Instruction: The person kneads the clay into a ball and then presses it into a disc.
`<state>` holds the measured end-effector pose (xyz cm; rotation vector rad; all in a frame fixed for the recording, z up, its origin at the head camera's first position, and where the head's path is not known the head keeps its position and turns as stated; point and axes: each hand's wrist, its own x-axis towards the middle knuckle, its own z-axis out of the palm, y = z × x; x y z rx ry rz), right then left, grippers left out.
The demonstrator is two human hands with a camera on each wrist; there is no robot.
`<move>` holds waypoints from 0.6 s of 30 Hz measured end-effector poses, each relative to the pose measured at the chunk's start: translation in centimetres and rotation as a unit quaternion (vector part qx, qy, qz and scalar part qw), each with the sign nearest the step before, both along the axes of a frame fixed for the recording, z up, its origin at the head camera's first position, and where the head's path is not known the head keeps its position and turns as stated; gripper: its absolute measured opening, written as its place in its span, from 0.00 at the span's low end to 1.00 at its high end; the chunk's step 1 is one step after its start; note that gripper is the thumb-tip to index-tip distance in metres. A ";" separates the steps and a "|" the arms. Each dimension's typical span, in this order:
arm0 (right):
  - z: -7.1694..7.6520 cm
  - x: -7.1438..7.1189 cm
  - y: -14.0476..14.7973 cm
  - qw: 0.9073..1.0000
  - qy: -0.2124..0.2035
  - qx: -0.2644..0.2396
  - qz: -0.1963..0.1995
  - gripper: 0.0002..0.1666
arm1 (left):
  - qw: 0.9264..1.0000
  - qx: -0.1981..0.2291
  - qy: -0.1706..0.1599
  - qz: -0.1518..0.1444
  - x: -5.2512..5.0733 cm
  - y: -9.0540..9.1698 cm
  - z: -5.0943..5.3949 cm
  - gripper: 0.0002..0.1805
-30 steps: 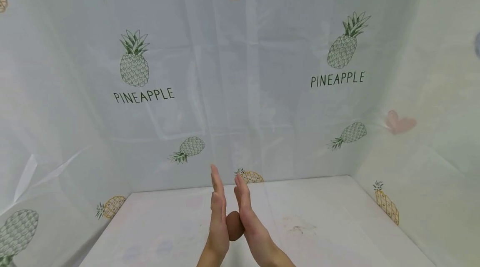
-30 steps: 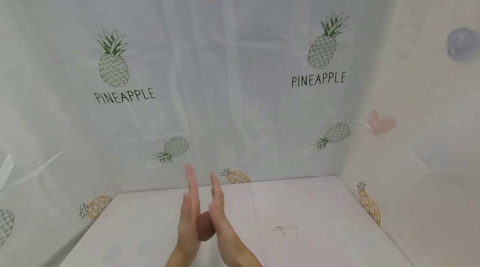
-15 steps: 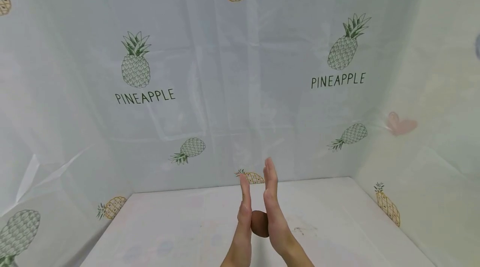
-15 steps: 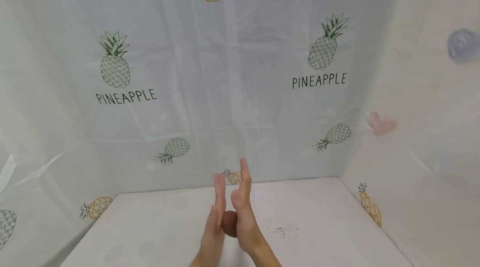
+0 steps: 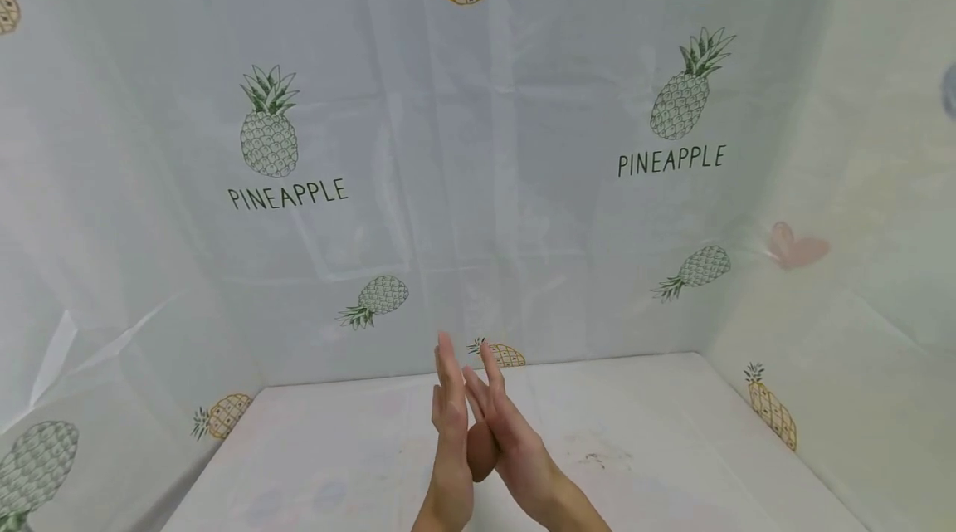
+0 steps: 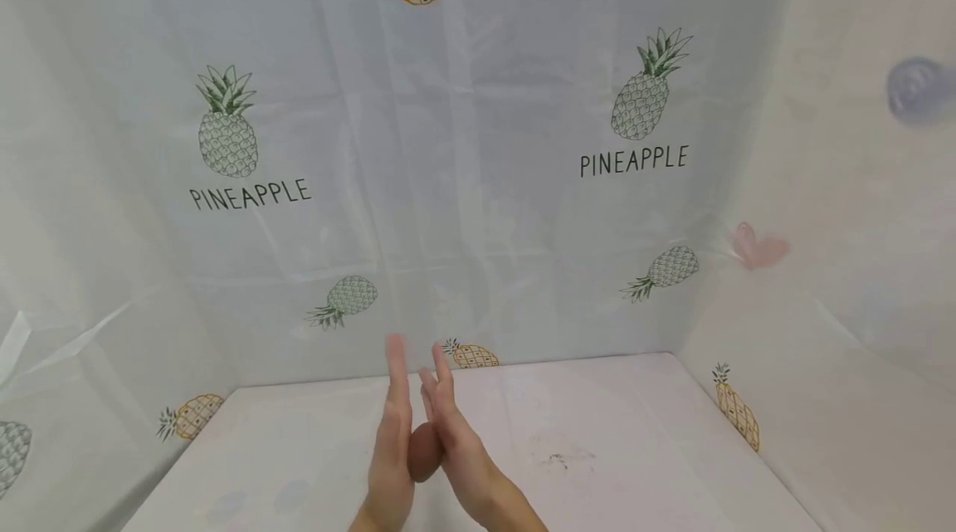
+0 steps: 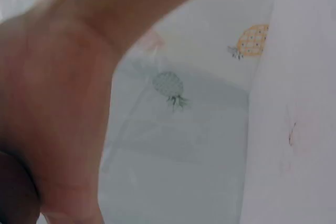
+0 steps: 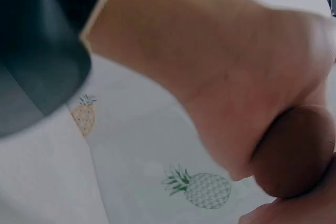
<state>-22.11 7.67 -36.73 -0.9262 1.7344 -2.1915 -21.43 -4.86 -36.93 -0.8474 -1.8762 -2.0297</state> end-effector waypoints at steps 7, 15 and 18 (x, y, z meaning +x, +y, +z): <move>0.4 0.9 -0.6 0.999 0.021 0.035 0.015 0.32 | 0.994 -0.015 0.020 0.103 -2.7 -1.3 -1.2 0.34; 1.0 1.6 -0.7 1.000 0.031 -0.003 0.005 0.34 | 0.981 -0.055 0.031 0.183 -3.8 -1.3 -2.0 0.36; 1.4 1.6 -0.1 0.999 0.047 -0.027 -0.008 0.34 | 0.981 -0.077 0.036 0.176 -3.6 -0.5 -2.3 0.35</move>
